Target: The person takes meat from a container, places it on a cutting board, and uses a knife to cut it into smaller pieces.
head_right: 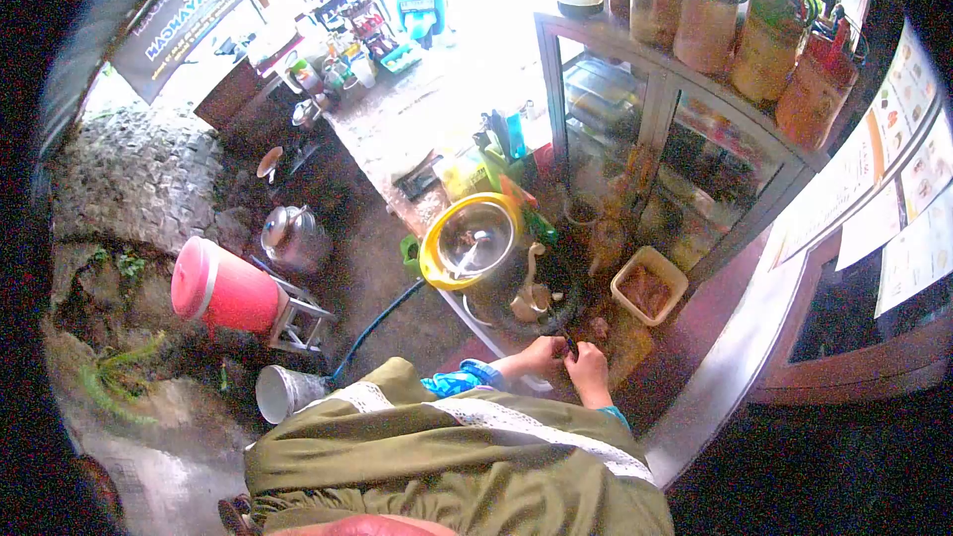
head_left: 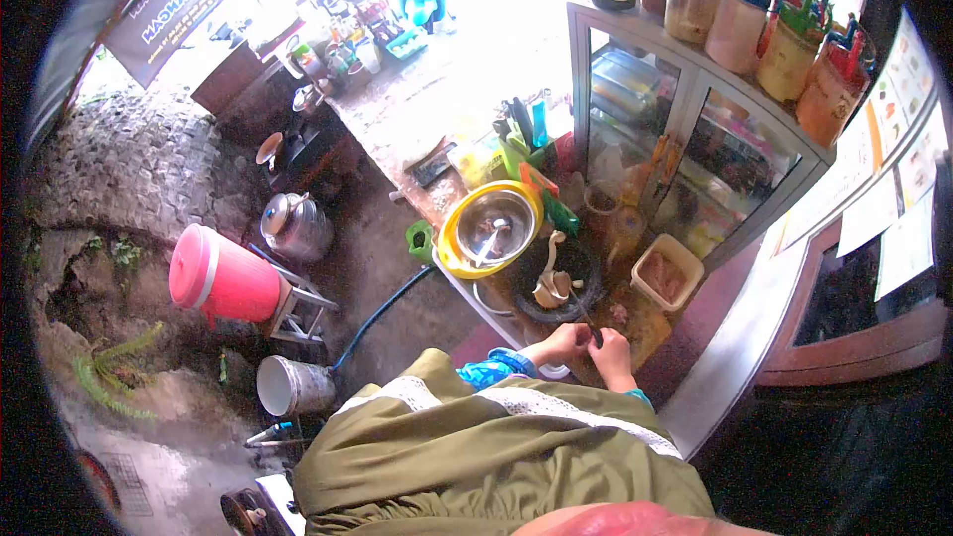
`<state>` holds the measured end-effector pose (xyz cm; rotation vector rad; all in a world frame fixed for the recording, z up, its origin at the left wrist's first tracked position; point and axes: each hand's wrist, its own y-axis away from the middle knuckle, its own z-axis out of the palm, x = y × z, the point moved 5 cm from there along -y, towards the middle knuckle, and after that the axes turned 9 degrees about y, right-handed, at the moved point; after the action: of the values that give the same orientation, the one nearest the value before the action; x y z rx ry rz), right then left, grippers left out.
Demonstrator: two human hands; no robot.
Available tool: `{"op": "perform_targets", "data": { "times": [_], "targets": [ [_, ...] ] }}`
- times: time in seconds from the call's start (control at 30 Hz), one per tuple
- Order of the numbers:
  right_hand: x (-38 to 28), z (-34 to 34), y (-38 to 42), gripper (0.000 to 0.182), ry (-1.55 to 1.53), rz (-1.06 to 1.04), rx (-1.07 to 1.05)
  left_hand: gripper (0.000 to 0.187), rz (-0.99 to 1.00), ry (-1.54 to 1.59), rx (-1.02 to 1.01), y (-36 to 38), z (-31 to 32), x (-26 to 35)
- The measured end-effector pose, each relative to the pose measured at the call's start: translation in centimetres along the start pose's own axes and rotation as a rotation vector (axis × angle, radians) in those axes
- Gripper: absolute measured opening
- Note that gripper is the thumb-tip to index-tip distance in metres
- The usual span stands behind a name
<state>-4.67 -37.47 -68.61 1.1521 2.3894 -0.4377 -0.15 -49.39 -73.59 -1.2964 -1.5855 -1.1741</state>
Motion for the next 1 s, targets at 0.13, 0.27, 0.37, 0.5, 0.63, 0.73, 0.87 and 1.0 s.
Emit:
{"op": "perform_targets", "data": {
  "times": [0.13,0.27,0.37,0.5,0.63,0.73,0.87,1.0],
  "targets": [
    [-0.4,-0.6,-0.5,0.021,0.056,0.014,-0.014,0.020,-0.030,0.037,0.018,-0.6,0.5,-1.7],
    [1.1,0.5,-0.5,0.021,0.015,0.050,-0.002,0.019,0.033,0.023,0.027,-0.7,0.8,-1.4],
    [1.0,0.5,-0.5,0.021,0.020,0.040,-0.051,0.016,-0.022,0.080,0.015,-0.4,0.6,-0.2],
    [1.3,1.6,-1.3,0.019,0.036,0.047,-0.087,0.013,-0.002,0.141,0.068,-0.3,0.4,0.0],
    [2.3,3.3,-1.9,0.018,0.021,0.051,-0.077,0.015,0.049,0.092,0.115,-0.2,0.4,-0.6],
    [2.3,2.8,-1.5,0.019,0.009,0.062,-0.099,0.017,0.026,0.082,0.126,0.0,0.4,-0.5],
    [1.4,1.2,-1.1,0.022,0.014,0.116,-0.060,0.018,0.023,0.020,0.158,-0.1,0.5,-0.3],
    [0.9,0.8,0.2,0.023,0.036,0.163,-0.030,0.019,0.147,0.010,0.112,0.3,0.6,1.1]
  ]
}}
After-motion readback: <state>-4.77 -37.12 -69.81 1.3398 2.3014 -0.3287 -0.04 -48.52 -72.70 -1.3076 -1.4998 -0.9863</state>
